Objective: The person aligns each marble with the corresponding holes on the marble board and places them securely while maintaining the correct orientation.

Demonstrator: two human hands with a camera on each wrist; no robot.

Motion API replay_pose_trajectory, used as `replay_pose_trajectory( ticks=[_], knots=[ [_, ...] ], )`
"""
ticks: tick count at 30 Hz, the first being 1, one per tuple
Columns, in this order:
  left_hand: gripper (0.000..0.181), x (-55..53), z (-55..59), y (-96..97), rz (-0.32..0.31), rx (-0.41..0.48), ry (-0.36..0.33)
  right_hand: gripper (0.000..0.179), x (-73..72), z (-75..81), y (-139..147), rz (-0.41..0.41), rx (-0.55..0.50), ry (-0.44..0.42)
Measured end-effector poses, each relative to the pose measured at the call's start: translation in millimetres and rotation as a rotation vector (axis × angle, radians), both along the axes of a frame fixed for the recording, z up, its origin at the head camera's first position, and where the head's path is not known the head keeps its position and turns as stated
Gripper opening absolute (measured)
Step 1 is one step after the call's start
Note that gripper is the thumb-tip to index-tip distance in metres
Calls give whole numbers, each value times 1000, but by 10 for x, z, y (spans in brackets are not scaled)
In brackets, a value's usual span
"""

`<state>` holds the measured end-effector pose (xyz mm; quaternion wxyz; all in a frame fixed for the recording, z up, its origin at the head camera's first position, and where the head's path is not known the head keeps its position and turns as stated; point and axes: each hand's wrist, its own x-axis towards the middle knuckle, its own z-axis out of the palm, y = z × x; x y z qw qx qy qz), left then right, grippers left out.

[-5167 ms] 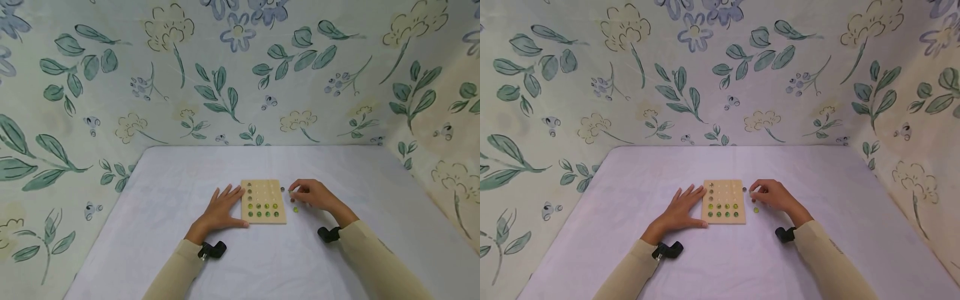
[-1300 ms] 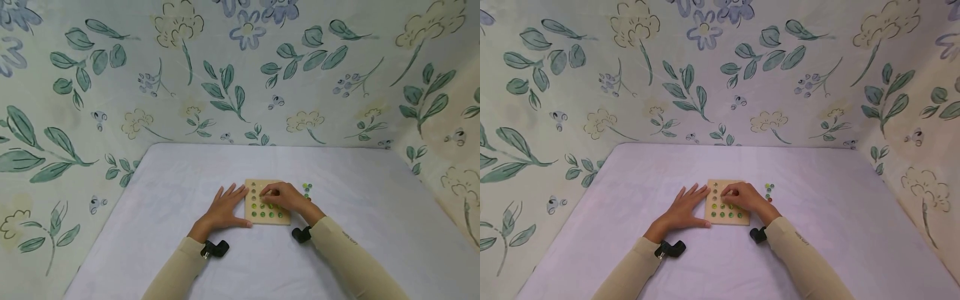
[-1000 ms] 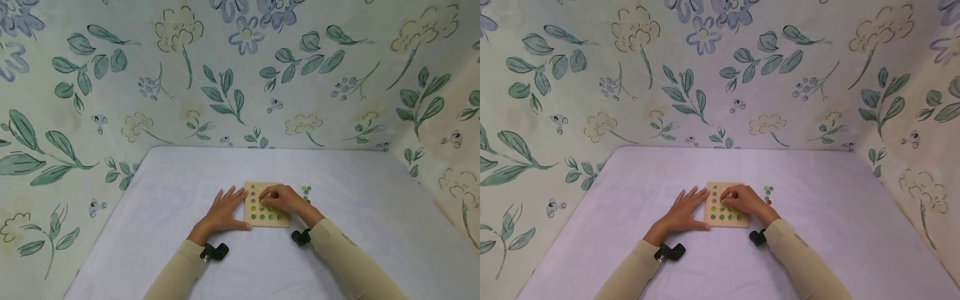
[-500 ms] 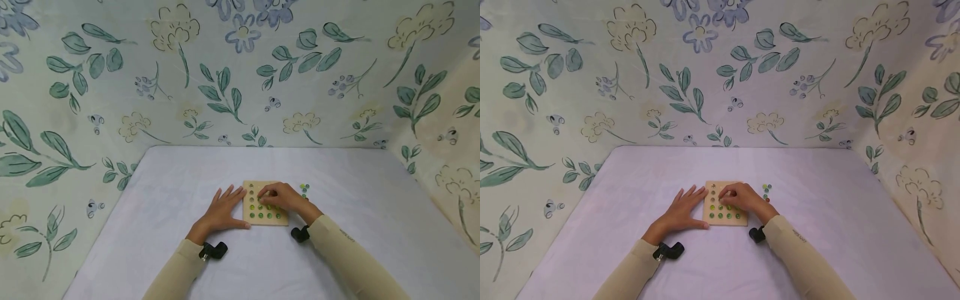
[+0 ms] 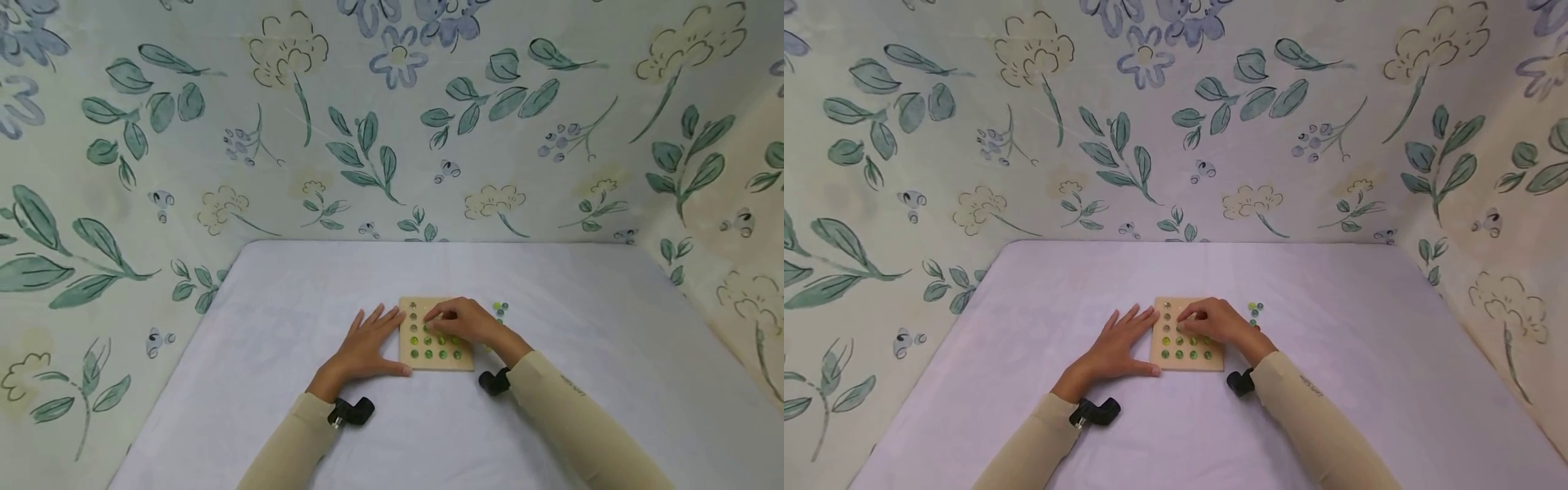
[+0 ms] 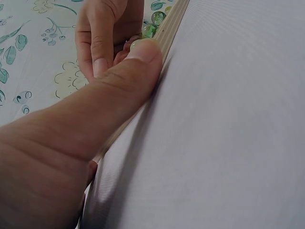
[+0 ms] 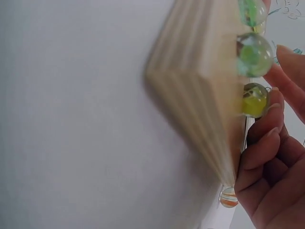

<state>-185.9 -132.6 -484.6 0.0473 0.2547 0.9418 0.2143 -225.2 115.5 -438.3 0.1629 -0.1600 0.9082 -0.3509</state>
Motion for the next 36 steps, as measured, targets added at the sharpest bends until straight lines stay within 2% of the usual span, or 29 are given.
replay_pose_trajectory(
  ticks=[9, 15, 22, 29, 36],
  knots=[
    [113, -7, -19, 30, -4, -10, 10, 19, 31, 52, 105, 38, -53, 80],
    [113, -16, 10, 35, -4, -4, 17, 21, 42, 123, 189, 46, -73, 139],
    [113, -15, 21, 40, 7, -14, 8, 25, 46, 165, 311, 7, -66, 150],
    [112, 11, 12, 36, 4, -9, 10, 25, 69, 152, 429, -70, -41, 85],
    [112, 20, 12, 25, 8, 6, 15, 26, 101, 155, 559, -86, -39, 102]
  ],
)
